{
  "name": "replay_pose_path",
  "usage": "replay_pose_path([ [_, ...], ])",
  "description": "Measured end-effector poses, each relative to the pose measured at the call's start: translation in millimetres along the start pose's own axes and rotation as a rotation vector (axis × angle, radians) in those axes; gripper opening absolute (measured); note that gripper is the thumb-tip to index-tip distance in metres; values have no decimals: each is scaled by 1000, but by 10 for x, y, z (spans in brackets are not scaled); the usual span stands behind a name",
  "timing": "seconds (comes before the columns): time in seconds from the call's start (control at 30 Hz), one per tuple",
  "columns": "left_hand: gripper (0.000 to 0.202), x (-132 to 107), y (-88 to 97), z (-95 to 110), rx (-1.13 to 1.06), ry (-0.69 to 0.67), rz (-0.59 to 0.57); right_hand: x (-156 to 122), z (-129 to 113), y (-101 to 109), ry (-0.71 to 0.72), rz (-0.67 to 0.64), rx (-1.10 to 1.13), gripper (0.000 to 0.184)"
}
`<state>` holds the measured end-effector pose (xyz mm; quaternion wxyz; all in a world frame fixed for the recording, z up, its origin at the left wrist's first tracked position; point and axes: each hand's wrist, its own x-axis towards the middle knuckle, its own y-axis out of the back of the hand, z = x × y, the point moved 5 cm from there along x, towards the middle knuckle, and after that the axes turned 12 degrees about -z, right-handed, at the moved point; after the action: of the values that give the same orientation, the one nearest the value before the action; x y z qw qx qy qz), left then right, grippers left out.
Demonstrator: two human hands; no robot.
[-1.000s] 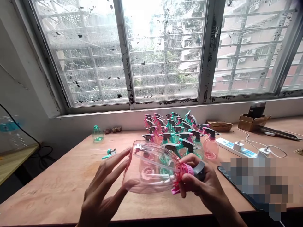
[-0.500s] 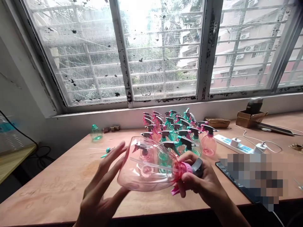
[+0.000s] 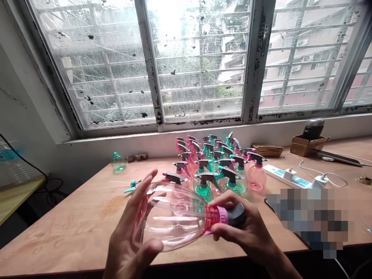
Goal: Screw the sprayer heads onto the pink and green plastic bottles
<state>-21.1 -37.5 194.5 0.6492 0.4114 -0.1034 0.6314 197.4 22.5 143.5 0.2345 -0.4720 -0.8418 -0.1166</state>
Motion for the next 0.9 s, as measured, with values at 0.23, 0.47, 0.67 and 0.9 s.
replay_pose_path([
  [0.23,74,-14,41,91,14,-21,-54,-20,34,-115,-106,-52,214,34],
  [0.47,85,20,142,-27,126,-134,-101,-42,54,-131,-79,-36,53,31],
  [0.67,91,-27,202,-11,167,-231,-86,-5,89,-174,-209,-215,351,44],
  [0.9,98,-76,186,50,200,-226,-101,-54,42,-113,-216,-227,202,37],
])
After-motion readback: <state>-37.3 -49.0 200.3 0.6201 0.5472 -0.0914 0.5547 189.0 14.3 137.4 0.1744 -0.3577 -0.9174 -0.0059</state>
